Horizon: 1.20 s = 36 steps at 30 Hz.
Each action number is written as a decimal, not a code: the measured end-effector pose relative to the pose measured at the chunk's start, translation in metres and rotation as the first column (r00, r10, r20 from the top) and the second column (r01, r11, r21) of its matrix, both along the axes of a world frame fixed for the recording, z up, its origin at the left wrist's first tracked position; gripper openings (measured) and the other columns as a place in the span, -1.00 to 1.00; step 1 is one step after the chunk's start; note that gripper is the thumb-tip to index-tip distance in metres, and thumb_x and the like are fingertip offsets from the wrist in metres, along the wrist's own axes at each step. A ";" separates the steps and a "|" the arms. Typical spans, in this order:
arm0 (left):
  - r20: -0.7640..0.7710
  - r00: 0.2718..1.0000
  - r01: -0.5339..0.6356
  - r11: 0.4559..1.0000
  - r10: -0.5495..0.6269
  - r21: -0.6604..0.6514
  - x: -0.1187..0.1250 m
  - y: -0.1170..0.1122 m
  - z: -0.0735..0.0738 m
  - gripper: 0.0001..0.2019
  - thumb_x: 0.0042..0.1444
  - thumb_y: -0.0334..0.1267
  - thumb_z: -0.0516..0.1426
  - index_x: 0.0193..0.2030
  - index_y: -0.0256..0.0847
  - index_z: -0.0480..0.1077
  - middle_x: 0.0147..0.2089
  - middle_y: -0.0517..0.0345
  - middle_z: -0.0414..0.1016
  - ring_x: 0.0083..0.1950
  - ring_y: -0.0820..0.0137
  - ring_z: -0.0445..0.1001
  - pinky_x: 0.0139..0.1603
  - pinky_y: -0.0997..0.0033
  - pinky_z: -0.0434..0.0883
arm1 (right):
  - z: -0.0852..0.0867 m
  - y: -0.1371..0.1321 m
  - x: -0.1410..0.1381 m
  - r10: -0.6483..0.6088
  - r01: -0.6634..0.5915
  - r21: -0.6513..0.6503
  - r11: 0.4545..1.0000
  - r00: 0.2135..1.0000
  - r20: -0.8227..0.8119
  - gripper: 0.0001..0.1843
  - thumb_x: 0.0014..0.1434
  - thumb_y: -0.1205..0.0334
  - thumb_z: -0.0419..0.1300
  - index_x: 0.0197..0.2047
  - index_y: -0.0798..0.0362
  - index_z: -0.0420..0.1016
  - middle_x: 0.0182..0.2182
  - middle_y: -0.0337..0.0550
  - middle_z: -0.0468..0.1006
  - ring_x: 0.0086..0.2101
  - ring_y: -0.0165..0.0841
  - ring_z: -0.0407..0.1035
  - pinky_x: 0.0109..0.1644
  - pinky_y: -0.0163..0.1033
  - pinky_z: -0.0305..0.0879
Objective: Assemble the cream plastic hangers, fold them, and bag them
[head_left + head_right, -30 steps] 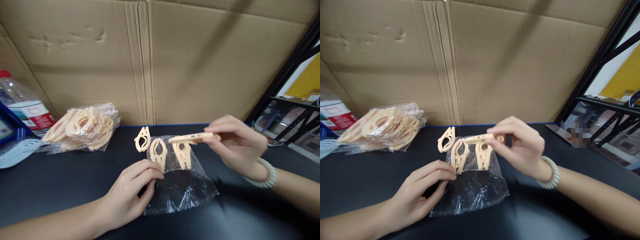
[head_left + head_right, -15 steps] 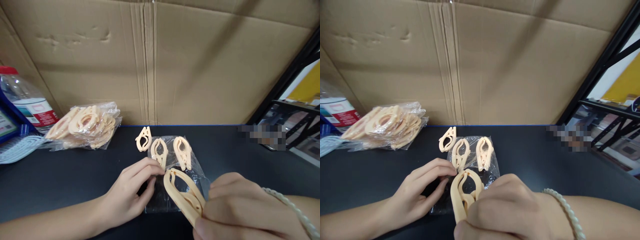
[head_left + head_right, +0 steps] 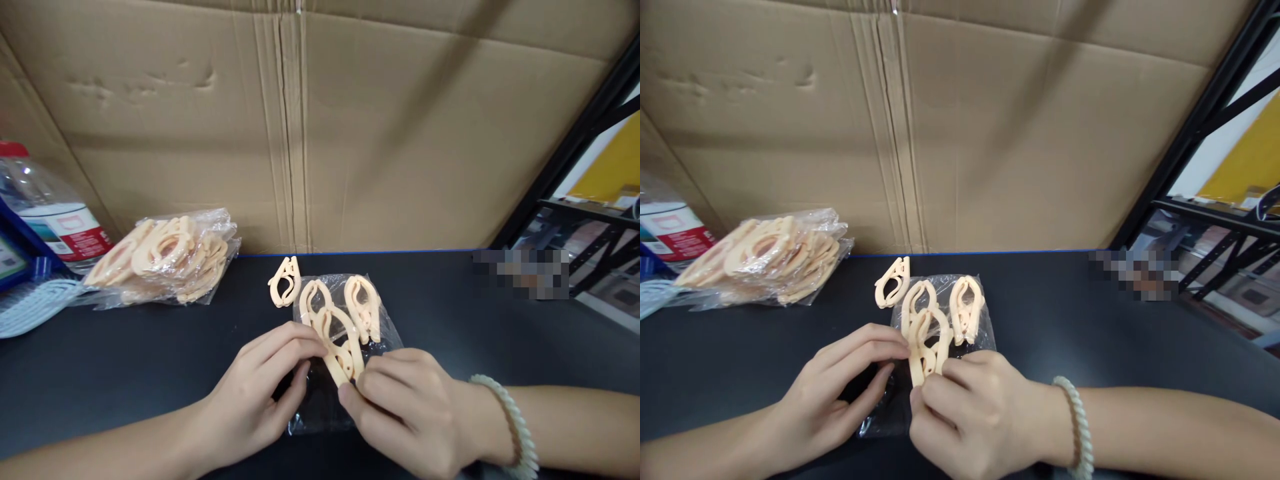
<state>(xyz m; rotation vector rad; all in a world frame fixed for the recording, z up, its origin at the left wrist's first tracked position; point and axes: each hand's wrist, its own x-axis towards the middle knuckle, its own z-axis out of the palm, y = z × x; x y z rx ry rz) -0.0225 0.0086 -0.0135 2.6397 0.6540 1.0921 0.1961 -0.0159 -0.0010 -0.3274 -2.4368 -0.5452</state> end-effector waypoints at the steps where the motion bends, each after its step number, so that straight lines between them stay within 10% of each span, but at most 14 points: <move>1: 0.001 1.000 -0.006 1.000 0.006 0.008 0.000 0.000 0.000 -0.70 0.13 -0.57 0.00 -0.06 -0.22 0.36 -0.13 0.04 0.45 -0.11 0.41 0.47 -0.10 0.46 0.47 | -0.003 0.001 -0.001 -0.013 0.013 0.001 1.000 1.000 0.020 -0.80 0.13 0.48 0.05 -0.44 0.18 0.46 -0.60 -0.22 0.34 -0.60 -0.45 0.19 -0.61 -0.31 0.09; 9: -0.023 1.000 0.001 0.999 0.000 0.039 -0.001 0.000 -0.003 -0.69 0.11 -0.57 0.01 -0.04 -0.25 0.36 -0.12 0.02 0.45 -0.12 0.40 0.47 -0.08 0.45 0.48 | -0.021 0.009 -0.010 -0.198 0.205 -0.035 0.978 0.968 0.153 -0.71 0.21 0.47 0.01 -0.05 0.37 0.44 -0.39 0.03 0.51 -0.33 -0.26 0.41 -0.29 -0.22 0.44; 36: -0.033 0.999 -0.011 0.996 0.014 0.084 -0.002 0.000 -0.006 -0.67 0.10 -0.58 0.01 -0.03 -0.25 0.37 -0.08 0.02 0.48 -0.01 0.39 0.47 0.04 0.42 0.45 | -0.030 0.008 -0.011 -0.323 0.325 0.044 0.945 0.898 0.298 -0.61 0.27 0.35 -0.02 0.11 0.36 0.33 0.09 0.21 0.38 0.08 -0.11 0.27 0.04 -0.10 0.31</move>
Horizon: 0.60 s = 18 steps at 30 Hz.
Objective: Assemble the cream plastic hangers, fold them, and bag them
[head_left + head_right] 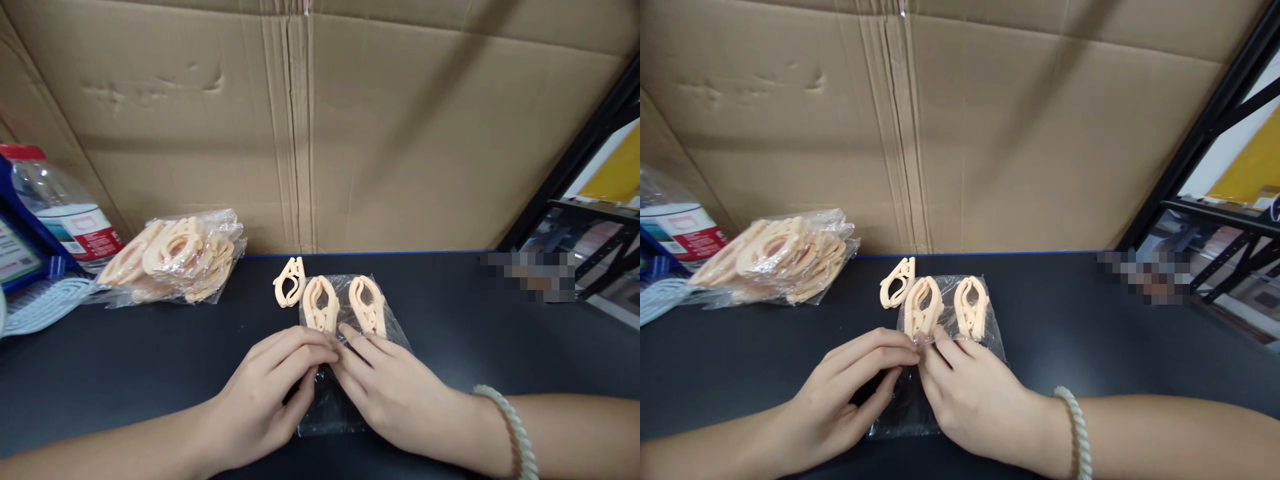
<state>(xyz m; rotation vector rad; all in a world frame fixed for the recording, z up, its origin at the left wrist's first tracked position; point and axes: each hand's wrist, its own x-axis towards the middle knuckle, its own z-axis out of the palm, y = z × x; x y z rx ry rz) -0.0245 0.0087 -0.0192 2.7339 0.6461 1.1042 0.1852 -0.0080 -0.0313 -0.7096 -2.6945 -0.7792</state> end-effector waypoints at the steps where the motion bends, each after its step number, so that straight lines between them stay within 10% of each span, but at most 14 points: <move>1: -0.001 1.000 0.000 1.000 0.000 0.001 0.000 0.000 0.000 -0.67 0.10 -0.58 0.01 -0.03 -0.25 0.37 -0.07 0.02 0.48 -0.01 0.39 0.47 0.05 0.42 0.45 | 0.000 0.000 0.000 0.000 0.000 0.002 1.000 1.000 0.004 -0.60 0.26 0.35 -0.02 0.11 0.37 0.33 0.10 0.22 0.36 0.09 -0.10 0.26 0.05 -0.10 0.30; 13: -0.009 1.000 -0.029 1.000 0.029 0.000 0.001 -0.001 0.001 -0.69 0.11 -0.55 0.00 -0.06 -0.20 0.37 -0.12 0.03 0.48 -0.11 0.38 0.47 -0.09 0.41 0.48 | 0.012 -0.003 0.008 0.218 -0.213 0.063 0.975 0.972 -0.088 -0.73 0.18 0.43 -0.05 -0.29 0.22 0.49 -0.26 0.12 0.55 -0.27 -0.19 0.43 -0.23 -0.09 0.34; 18: -0.034 0.999 -0.028 0.999 0.027 -0.020 -0.001 -0.001 0.002 -0.72 0.11 -0.55 0.00 -0.11 -0.20 0.38 -0.14 0.05 0.47 -0.15 0.38 0.46 -0.14 0.42 0.46 | 0.025 -0.018 0.013 0.021 -0.021 0.036 0.999 1.000 -0.013 -0.82 0.08 0.44 0.01 -0.42 0.16 0.42 -0.49 0.00 0.46 -0.49 -0.27 0.32 -0.53 -0.22 0.11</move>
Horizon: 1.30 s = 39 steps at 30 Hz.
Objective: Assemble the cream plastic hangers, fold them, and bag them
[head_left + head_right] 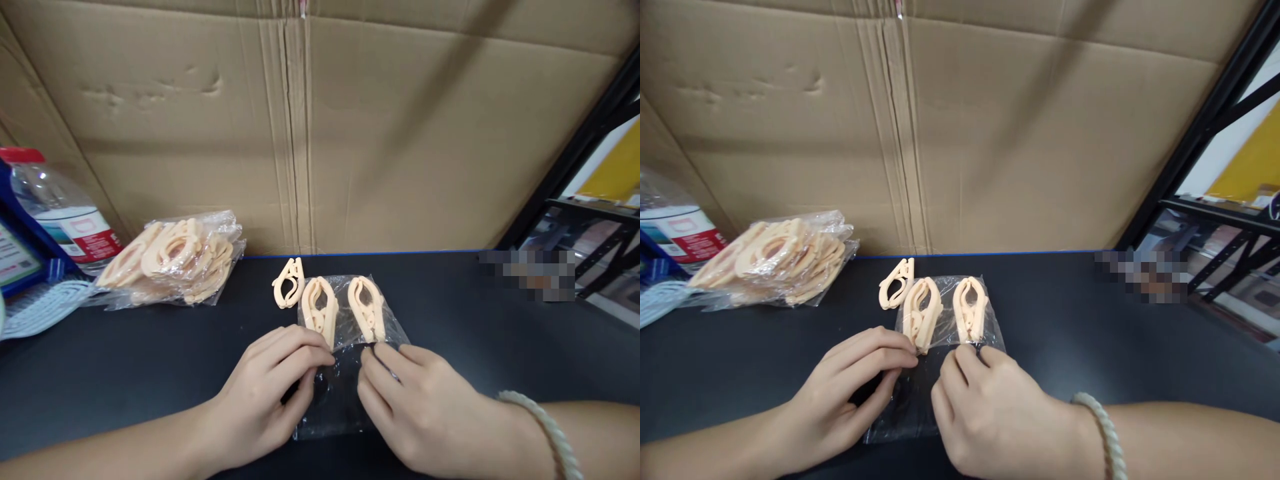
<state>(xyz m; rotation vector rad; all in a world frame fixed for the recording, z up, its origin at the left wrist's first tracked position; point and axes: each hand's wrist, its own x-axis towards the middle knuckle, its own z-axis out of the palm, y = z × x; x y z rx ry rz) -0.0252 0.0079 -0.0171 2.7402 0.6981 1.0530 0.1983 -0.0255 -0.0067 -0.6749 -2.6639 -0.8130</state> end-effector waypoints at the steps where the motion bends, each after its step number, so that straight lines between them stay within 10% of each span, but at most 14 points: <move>1: -0.004 1.000 0.001 1.000 -0.001 0.000 0.000 0.000 0.000 -0.72 0.11 -0.55 0.00 -0.12 -0.20 0.38 -0.14 0.05 0.46 -0.16 0.39 0.46 -0.14 0.41 0.45 | 0.002 -0.003 0.001 -0.058 0.059 -0.015 0.998 0.998 0.024 -0.86 0.04 0.45 0.04 -0.44 0.14 0.40 -0.54 -0.05 0.43 -0.53 -0.29 0.28 -0.56 -0.23 0.04; 8: -0.021 1.000 0.011 1.000 -0.011 0.001 -0.001 0.002 0.000 -0.76 0.08 -0.55 0.00 -0.21 -0.20 0.39 -0.14 0.05 0.44 -0.19 0.37 0.44 -0.18 0.39 0.42 | 0.029 -0.006 0.018 -0.191 0.208 -0.276 0.938 0.978 0.090 -0.88 -0.16 0.47 0.14 -0.56 0.07 0.30 -0.63 -0.23 0.36 -0.65 -0.44 0.12 -0.58 -0.25 -0.21; 16: 0.005 0.999 0.043 0.999 -0.043 0.005 0.000 -0.001 0.004 -0.77 0.06 -0.56 -0.01 -0.27 -0.19 0.36 -0.17 0.06 0.44 -0.23 0.40 0.41 -0.22 0.39 0.38 | 0.060 0.064 0.029 -0.254 0.179 -0.442 0.879 0.960 -0.115 -0.76 0.14 0.52 -0.02 -0.37 0.12 0.43 -0.44 -0.19 0.48 -0.42 -0.42 0.31 -0.31 -0.32 0.19; 27: 0.021 0.999 0.049 0.998 -0.050 0.029 -0.002 -0.003 0.000 -0.77 0.03 -0.58 0.01 -0.26 -0.21 0.35 -0.15 0.06 0.42 -0.25 0.40 0.38 -0.23 0.37 0.34 | 0.027 0.199 -0.046 0.225 -0.280 -0.526 0.803 0.960 -0.167 -0.40 0.07 0.64 0.00 0.18 0.14 0.27 0.11 0.01 0.38 0.12 -0.32 0.23 0.18 -0.17 0.18; 33: 0.025 0.998 0.051 0.999 -0.051 0.017 -0.001 -0.003 0.000 -0.76 0.03 -0.59 0.00 -0.24 -0.22 0.34 -0.15 0.06 0.42 -0.22 0.40 0.38 -0.22 0.36 0.32 | 0.006 0.231 -0.067 0.323 -0.296 -0.573 0.764 0.945 -0.056 -0.35 0.04 0.52 0.19 0.22 0.23 0.21 0.21 0.13 0.24 0.22 -0.25 0.09 0.27 -0.17 0.06; 39: 0.028 0.999 0.038 0.999 -0.039 0.011 -0.003 -0.003 -0.002 -0.76 0.02 -0.59 0.01 -0.25 -0.21 0.34 -0.14 0.06 0.42 -0.22 0.39 0.37 -0.22 0.35 0.32 | 0.005 0.235 -0.064 0.279 -0.272 -0.614 0.741 0.956 -0.086 -0.57 0.18 0.52 0.06 0.12 0.15 0.35 0.02 0.01 0.47 0.01 -0.31 0.36 0.10 -0.21 0.26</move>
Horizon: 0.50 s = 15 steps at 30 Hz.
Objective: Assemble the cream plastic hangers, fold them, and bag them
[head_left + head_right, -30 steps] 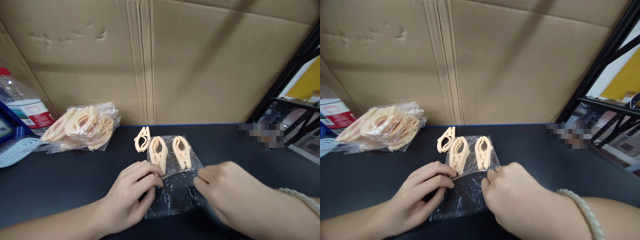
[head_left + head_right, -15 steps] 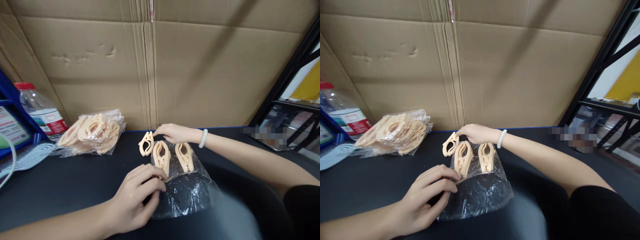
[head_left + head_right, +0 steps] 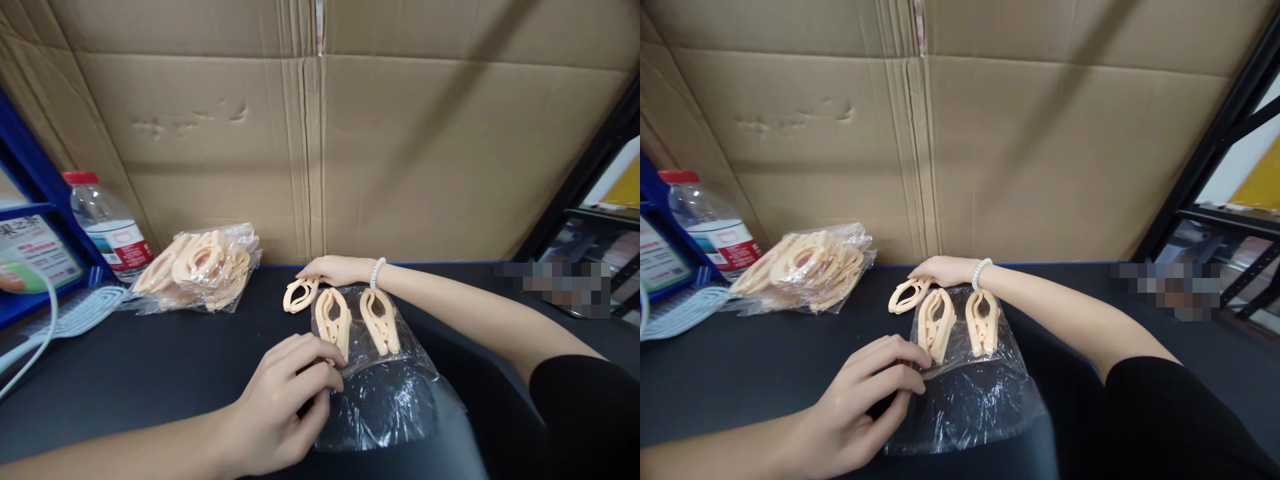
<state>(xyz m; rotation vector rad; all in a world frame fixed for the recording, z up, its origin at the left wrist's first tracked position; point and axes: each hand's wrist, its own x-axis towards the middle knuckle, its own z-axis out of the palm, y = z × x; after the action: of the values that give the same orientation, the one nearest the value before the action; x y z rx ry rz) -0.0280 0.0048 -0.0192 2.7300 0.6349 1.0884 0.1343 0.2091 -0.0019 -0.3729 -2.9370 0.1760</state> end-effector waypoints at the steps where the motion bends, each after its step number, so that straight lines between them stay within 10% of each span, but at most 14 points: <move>1: 0.001 1.000 0.000 1.000 0.000 0.000 0.000 0.000 0.000 -0.76 0.02 -0.59 0.01 -0.25 -0.21 0.34 -0.14 0.06 0.42 -0.23 0.39 0.37 -0.21 0.34 0.32 | 0.001 -0.001 0.004 -0.015 0.015 0.004 1.000 1.000 -0.001 -0.61 0.21 0.50 0.03 0.10 0.15 0.37 -0.01 0.01 0.49 -0.03 -0.31 0.39 0.06 -0.21 0.28; 15: -0.016 1.000 -0.006 1.000 0.006 -0.012 0.000 0.001 0.002 -0.76 0.04 -0.59 0.01 -0.25 -0.20 0.34 -0.13 0.05 0.42 -0.22 0.38 0.38 -0.21 0.34 0.34 | -0.007 -0.047 0.090 -0.237 0.304 0.084 0.949 0.864 -0.444 -0.72 0.33 0.30 -0.04 -0.01 0.11 0.43 -0.13 -0.03 0.50 -0.12 -0.32 0.39 0.00 -0.15 0.35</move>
<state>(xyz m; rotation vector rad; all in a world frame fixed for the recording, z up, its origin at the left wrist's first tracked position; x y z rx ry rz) -0.0275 0.0061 -0.0175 2.7316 0.6496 1.0611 0.2245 0.1620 -0.0086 -0.6299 -2.4121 -0.0066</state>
